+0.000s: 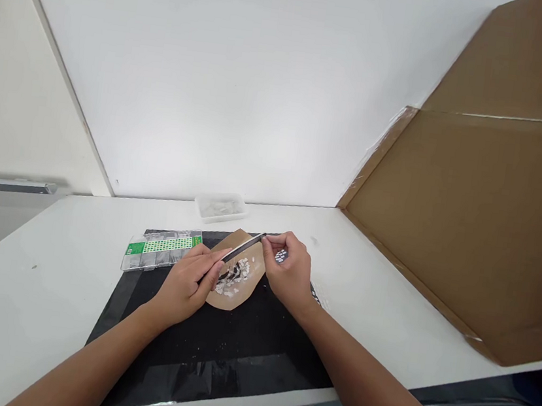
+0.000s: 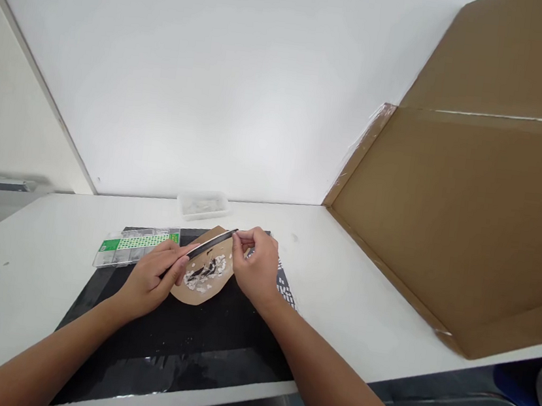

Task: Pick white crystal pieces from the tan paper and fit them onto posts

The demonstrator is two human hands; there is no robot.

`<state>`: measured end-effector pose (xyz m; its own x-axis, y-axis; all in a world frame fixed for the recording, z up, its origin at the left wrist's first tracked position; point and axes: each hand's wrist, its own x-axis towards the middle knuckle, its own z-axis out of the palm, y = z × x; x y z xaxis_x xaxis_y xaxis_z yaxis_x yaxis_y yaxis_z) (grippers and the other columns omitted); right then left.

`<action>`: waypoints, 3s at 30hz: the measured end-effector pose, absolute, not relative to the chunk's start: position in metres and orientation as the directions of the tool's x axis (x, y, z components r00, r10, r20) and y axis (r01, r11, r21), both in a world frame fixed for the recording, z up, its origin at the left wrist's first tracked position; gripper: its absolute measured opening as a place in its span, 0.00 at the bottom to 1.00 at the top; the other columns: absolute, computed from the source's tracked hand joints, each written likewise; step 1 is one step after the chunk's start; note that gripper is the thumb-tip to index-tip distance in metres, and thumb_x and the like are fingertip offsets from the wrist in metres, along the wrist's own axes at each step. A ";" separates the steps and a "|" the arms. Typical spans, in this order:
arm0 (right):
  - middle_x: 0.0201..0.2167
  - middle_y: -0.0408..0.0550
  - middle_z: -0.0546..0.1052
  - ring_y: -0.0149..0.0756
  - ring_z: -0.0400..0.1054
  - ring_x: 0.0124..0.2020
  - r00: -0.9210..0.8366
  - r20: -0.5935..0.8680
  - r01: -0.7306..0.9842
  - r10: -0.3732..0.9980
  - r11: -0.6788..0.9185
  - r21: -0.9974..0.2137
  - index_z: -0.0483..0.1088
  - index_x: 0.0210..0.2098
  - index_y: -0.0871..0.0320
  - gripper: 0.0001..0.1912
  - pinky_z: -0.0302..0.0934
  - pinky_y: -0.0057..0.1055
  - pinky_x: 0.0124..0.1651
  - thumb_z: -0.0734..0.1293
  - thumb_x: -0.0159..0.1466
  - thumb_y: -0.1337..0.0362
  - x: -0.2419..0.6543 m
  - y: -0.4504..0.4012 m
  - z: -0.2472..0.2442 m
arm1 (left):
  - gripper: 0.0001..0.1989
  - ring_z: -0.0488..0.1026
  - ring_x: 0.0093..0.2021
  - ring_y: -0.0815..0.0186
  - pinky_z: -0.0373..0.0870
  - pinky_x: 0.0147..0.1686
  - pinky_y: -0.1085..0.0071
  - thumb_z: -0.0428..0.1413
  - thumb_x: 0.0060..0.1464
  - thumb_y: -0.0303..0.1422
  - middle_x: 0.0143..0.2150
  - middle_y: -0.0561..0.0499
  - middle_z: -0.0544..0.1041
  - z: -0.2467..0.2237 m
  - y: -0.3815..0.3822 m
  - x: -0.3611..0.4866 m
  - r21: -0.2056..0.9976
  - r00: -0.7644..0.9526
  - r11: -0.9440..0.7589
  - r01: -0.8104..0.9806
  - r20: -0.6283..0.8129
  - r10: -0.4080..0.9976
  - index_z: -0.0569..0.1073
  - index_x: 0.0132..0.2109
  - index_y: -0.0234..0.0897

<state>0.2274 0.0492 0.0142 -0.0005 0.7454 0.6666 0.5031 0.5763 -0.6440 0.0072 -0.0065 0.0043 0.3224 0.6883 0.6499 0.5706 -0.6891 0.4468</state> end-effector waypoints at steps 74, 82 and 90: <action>0.31 0.47 0.80 0.37 0.74 0.31 0.069 0.612 0.405 0.788 0.539 -0.739 0.71 0.34 0.56 0.08 0.68 0.33 0.35 0.68 0.65 0.58 0.223 0.046 0.016 | 0.20 0.68 0.37 0.61 0.68 0.41 0.63 0.47 0.70 0.30 0.29 0.50 0.73 0.008 -0.008 0.007 0.443 0.307 -0.665 0.601 0.640 0.704 0.69 0.64 0.36; 0.29 0.45 0.78 0.36 0.73 0.31 -0.106 0.646 0.380 0.756 0.632 -0.676 0.71 0.33 0.55 0.07 0.66 0.33 0.37 0.67 0.66 0.59 0.211 0.038 0.011 | 0.20 0.68 0.37 0.61 0.67 0.40 0.64 0.46 0.70 0.31 0.28 0.51 0.72 0.008 -0.007 0.008 0.448 0.311 -0.653 0.611 0.623 0.718 0.69 0.65 0.36; 0.28 0.44 0.77 0.35 0.71 0.29 -0.077 0.643 0.402 0.762 0.614 -0.679 0.71 0.32 0.55 0.07 0.64 0.32 0.36 0.68 0.66 0.61 0.211 0.037 0.010 | 0.19 0.68 0.37 0.61 0.68 0.41 0.64 0.46 0.70 0.31 0.28 0.51 0.72 0.008 -0.006 0.007 0.454 0.300 -0.646 0.613 0.623 0.722 0.70 0.64 0.35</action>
<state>0.2109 0.0367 0.0102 -0.0765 0.7619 0.6431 0.4024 0.6138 -0.6792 0.0067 -0.0058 0.0077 0.2998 0.7223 0.6233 0.6130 -0.6464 0.4542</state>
